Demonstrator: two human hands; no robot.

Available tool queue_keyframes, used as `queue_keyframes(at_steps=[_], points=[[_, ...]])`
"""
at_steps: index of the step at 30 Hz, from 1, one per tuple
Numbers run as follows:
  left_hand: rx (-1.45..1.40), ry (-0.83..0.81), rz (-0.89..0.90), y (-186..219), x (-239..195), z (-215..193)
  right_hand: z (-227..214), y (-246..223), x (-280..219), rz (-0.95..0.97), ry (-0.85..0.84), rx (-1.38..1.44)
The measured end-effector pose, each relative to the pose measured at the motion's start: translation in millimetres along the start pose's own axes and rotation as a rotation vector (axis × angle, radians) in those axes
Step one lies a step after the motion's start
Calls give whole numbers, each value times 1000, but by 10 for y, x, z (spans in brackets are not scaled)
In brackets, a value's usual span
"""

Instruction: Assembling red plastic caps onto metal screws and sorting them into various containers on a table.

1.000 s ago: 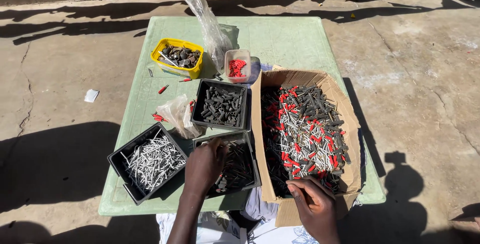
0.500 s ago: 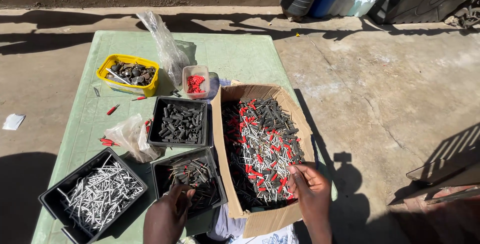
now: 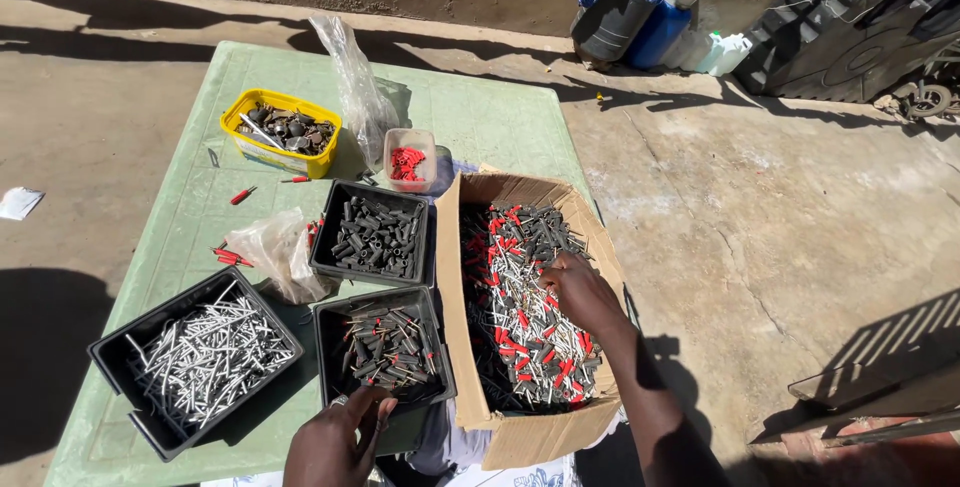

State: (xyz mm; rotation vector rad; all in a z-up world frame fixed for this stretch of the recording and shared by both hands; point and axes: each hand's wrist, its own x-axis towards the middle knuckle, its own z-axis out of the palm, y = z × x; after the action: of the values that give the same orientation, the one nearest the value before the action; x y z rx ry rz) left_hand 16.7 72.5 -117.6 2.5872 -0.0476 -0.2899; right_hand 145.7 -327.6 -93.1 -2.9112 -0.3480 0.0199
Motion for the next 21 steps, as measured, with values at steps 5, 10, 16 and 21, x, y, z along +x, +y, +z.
queue_keyframes(at_steps=[5, 10, 16, 21], points=[[-111, 38, 51, 70, -52, -83, 94, 65, -83, -36, 119, 104], [-210, 178, 176, 331, -128, -201, -186, -660, -391, 176, 207, 530], [-931, 113, 225, 904, -204, -213, -451, -1937, -914, 3, 408, 1173], [-1707, -3, 34, 1067, -154, 20, -200, -2362, -1022, -102, 711, 1119]])
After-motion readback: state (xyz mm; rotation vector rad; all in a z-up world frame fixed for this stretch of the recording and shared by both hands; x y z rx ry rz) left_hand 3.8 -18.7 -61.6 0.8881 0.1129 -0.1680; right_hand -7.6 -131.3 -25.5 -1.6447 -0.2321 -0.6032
